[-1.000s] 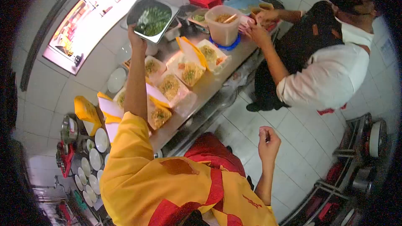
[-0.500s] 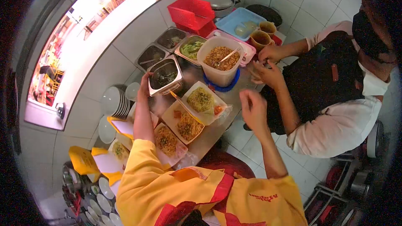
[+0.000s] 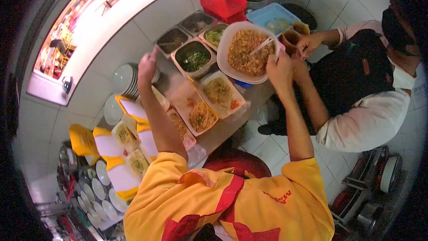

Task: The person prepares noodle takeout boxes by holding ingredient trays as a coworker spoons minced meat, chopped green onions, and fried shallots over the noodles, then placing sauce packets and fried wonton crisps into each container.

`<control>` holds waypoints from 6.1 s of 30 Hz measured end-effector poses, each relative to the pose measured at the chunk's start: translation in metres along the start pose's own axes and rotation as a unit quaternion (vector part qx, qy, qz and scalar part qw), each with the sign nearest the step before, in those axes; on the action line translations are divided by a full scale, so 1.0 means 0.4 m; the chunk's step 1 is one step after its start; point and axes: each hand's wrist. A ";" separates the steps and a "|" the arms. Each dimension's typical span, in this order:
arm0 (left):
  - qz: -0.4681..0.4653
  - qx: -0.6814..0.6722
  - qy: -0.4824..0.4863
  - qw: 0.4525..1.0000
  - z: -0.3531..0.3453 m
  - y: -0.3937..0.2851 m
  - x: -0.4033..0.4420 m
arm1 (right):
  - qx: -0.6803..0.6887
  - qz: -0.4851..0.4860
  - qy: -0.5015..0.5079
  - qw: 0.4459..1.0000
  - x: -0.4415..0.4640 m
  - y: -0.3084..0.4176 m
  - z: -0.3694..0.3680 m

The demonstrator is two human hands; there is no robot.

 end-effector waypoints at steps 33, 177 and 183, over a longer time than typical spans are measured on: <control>0.110 -0.424 -0.133 0.889 -0.387 0.254 -1.242 | -0.001 0.414 0.412 0.812 -0.766 0.125 0.323; 0.223 -0.445 -0.194 0.845 -0.037 0.540 -1.362 | -0.018 0.241 0.143 0.960 -0.631 0.248 -0.233; 0.204 -0.496 -0.191 0.822 0.043 0.621 -1.344 | 0.089 0.049 0.325 0.940 -0.653 0.482 0.062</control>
Point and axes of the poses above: each hand's wrist, its own x-axis towards the middle knuckle, its own z-axis out of the back of the hand, y = z × x, and after that the axes turned 4 degrees about z, right-handed
